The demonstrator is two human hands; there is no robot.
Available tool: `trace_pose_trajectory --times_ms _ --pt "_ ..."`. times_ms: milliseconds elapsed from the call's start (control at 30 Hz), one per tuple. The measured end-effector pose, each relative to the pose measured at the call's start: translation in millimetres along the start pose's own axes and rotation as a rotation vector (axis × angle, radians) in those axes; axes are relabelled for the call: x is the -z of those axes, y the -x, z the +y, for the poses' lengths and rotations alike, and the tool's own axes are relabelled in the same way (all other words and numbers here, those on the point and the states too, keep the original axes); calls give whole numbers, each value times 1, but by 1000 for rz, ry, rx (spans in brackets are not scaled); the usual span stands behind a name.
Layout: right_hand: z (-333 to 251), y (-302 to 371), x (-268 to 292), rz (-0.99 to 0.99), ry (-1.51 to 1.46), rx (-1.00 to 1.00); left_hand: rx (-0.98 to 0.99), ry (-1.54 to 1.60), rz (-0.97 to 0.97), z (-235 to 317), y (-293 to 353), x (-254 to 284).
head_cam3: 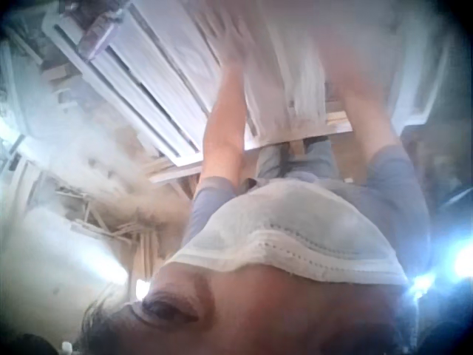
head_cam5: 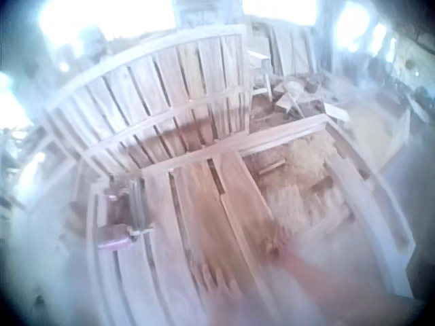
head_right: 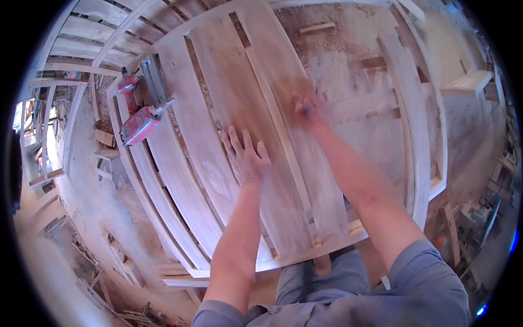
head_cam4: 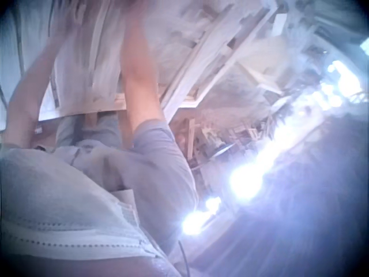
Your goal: The person assembles a wooden structure by placing planks onto a frame and securing them with a nail gun. They also use an angle grinder to smooth the edges of a plank before fitting it into the assembly.
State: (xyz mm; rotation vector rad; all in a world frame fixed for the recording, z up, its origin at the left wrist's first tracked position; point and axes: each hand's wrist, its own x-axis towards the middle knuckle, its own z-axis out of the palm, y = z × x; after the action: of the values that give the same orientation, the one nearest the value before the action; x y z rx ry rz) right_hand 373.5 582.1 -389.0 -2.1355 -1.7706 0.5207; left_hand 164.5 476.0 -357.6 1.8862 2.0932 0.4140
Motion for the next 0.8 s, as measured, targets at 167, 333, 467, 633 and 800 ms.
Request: trace_pose_trajectory --times_ms 167,333,467,633,800 --pt "-8 -5 -8 2 220 -51 -5 11 37 -5 -5 1" --pt "-4 -3 -12 64 164 -141 -81 290 209 -42 -13 -3" --pt "-17 3 -9 44 202 -87 -146 114 556 -121 -73 62" --pt "-16 6 -12 45 202 -58 49 -458 96 -222 -152 164" --pt "-10 2 -16 24 182 -94 61 -424 -145 -256 -193 204"
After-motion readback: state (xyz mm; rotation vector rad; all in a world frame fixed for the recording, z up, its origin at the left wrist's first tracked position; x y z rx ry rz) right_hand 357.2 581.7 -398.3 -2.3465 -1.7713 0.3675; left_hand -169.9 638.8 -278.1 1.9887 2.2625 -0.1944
